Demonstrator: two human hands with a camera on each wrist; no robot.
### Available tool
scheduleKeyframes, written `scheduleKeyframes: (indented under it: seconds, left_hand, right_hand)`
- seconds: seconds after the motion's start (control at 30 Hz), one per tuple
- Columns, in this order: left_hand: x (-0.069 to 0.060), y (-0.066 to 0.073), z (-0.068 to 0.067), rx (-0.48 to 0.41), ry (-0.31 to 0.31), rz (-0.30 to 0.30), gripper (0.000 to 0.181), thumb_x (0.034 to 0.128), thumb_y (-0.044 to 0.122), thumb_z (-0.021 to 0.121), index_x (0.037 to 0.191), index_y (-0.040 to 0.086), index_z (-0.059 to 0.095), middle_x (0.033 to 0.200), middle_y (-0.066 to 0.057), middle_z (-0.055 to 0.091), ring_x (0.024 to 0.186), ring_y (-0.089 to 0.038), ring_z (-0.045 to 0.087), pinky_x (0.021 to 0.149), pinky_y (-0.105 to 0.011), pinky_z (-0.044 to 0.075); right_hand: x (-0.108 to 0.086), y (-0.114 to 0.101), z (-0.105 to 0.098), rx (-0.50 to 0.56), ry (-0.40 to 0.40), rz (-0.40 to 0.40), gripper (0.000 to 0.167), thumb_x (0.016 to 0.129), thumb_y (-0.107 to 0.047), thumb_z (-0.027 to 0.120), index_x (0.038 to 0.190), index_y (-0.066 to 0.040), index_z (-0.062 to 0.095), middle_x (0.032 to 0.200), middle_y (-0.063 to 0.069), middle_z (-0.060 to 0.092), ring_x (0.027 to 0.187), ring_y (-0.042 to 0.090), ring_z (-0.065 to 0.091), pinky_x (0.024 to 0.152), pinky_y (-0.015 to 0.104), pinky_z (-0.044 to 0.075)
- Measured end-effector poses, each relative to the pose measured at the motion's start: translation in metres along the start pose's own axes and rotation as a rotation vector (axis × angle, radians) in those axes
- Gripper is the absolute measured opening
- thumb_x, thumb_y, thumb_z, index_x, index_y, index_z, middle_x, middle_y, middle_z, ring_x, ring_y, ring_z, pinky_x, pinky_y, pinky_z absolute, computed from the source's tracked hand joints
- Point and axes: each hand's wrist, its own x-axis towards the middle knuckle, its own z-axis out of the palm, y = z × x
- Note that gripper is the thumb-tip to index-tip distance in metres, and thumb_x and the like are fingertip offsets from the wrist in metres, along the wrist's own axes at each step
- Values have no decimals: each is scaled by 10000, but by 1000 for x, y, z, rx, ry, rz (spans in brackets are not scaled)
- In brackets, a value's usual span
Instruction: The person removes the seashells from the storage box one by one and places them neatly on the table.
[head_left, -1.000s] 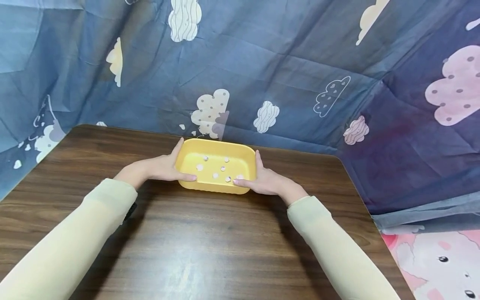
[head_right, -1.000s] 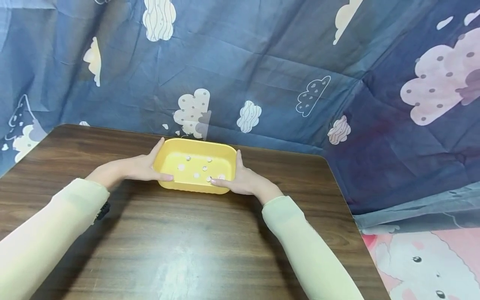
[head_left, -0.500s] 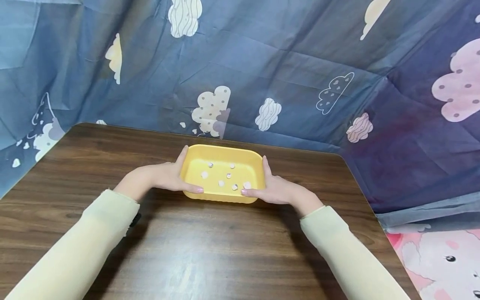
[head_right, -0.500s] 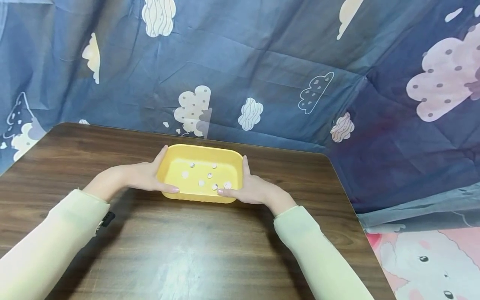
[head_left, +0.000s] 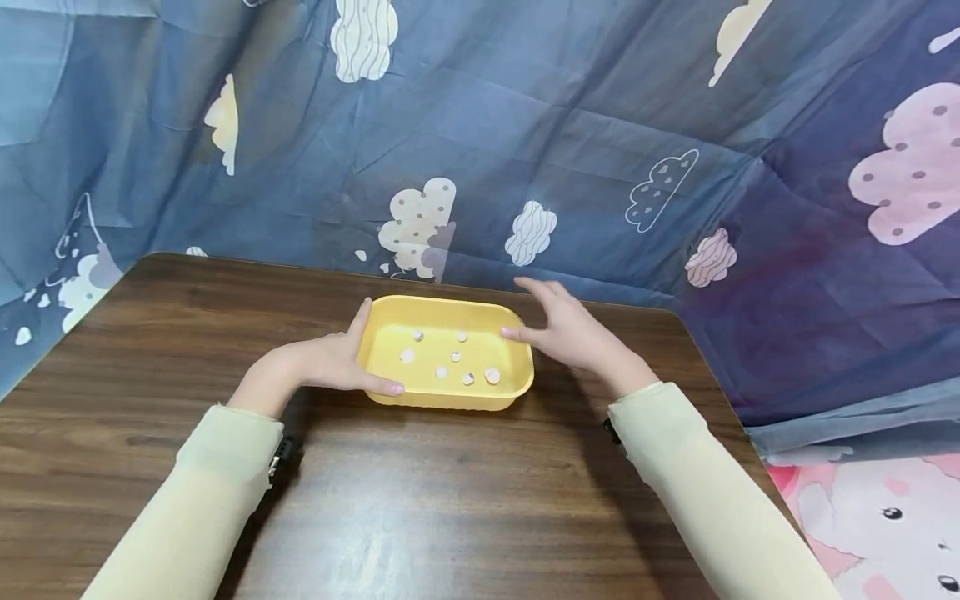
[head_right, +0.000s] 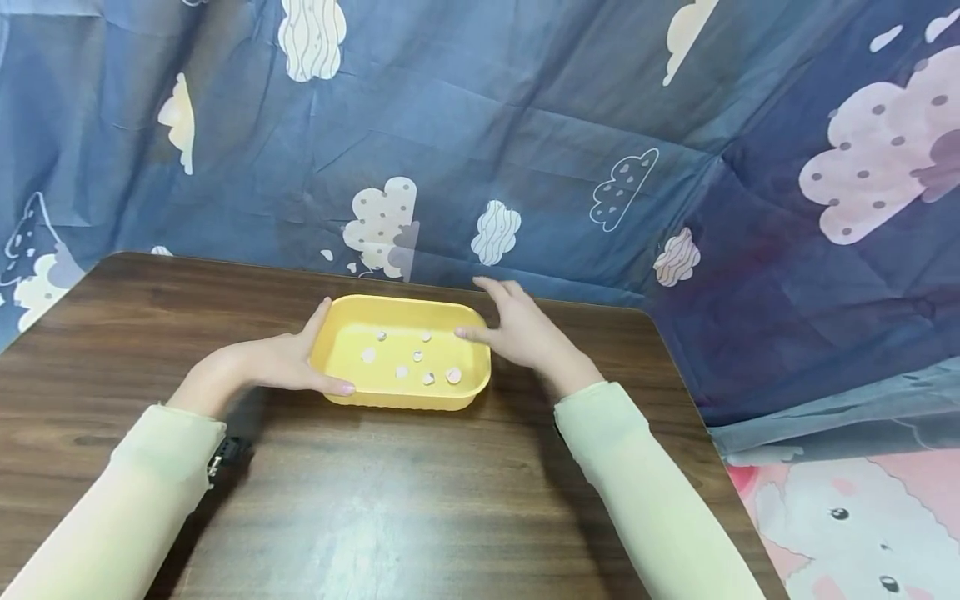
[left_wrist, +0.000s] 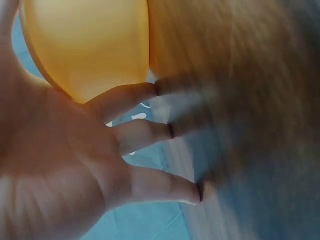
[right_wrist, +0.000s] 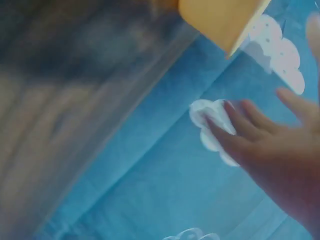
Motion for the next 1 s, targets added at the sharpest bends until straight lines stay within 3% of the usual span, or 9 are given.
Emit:
scheduleKeyframes:
  seconds: [0.1, 0.2, 0.27, 0.37, 0.53, 0.8, 0.9, 1.0]
  left_hand:
    - [-2, -2, 2, -17, 20, -2, 1590, 760, 741, 827, 1624, 111, -351, 1635, -327, 402, 1503, -408, 457, 1223, -582, 391]
    - [-2, -3, 2, -37, 30, 7, 1587, 761, 723, 838, 1629, 115, -342, 1599, -306, 450, 1461, -383, 490, 1207, -572, 405]
    - [-1, -3, 2, -32, 32, 5, 1584, 757, 735, 834, 1636, 115, -328, 1591, -303, 459, 1452, -378, 499, 1204, -570, 408]
    - [0, -3, 3, -18, 33, -4, 1584, 751, 756, 826, 1643, 113, -315, 1576, -303, 477, 1438, -374, 513, 1204, -570, 412]
    - [-1, -3, 3, -15, 35, -6, 1581, 751, 751, 829, 1647, 112, -307, 1601, -317, 446, 1462, -391, 496, 1207, -578, 408]
    - [-1, -3, 3, -30, 34, -3, 1573, 759, 736, 832, 1644, 128, -318, 1627, -319, 411, 1484, -398, 473, 1218, -582, 394]
    - [-1, -3, 3, -27, 35, -5, 1569, 763, 737, 827, 1641, 132, -323, 1638, -328, 393, 1498, -410, 459, 1228, -590, 382]
    - [-1, -3, 3, -26, 38, -5, 1567, 764, 739, 825, 1642, 130, -322, 1644, -330, 379, 1505, -416, 448, 1232, -595, 374]
  right_hand:
    - [12, -15, 1, 95, 37, -19, 745, 948, -421, 816, 1578, -176, 502, 1414, 176, 622, 1272, 333, 638, 1084, 529, 526]
    - [21, -27, 10, 147, -41, -37, 642, 946, -360, 830, 1510, -179, 584, 1278, 169, 703, 1123, 292, 685, 990, 461, 560]
    - [23, -31, 17, 94, -100, -54, 591, 934, -342, 844, 1457, -162, 636, 1221, 157, 722, 1088, 279, 672, 969, 433, 547]
    - [23, -33, 26, -88, -162, -109, 510, 900, -341, 874, 1340, -133, 721, 1151, 103, 753, 1079, 269, 667, 988, 448, 514]
    - [19, -30, 36, -327, -199, -144, 426, 821, -384, 929, 1170, -181, 790, 1012, -36, 772, 1064, 218, 639, 1042, 509, 388]
    - [17, -21, 44, -393, -181, -187, 374, 786, -440, 942, 1049, -207, 812, 820, -158, 737, 1012, 196, 595, 1051, 503, 357]
    - [18, -19, 44, -395, -184, -185, 326, 797, -434, 937, 1003, -214, 813, 823, -150, 722, 998, 190, 584, 1072, 504, 352]
    - [18, -17, 43, -421, -173, -205, 334, 793, -452, 935, 1000, -209, 837, 938, -75, 722, 1014, 218, 562, 1035, 483, 381]
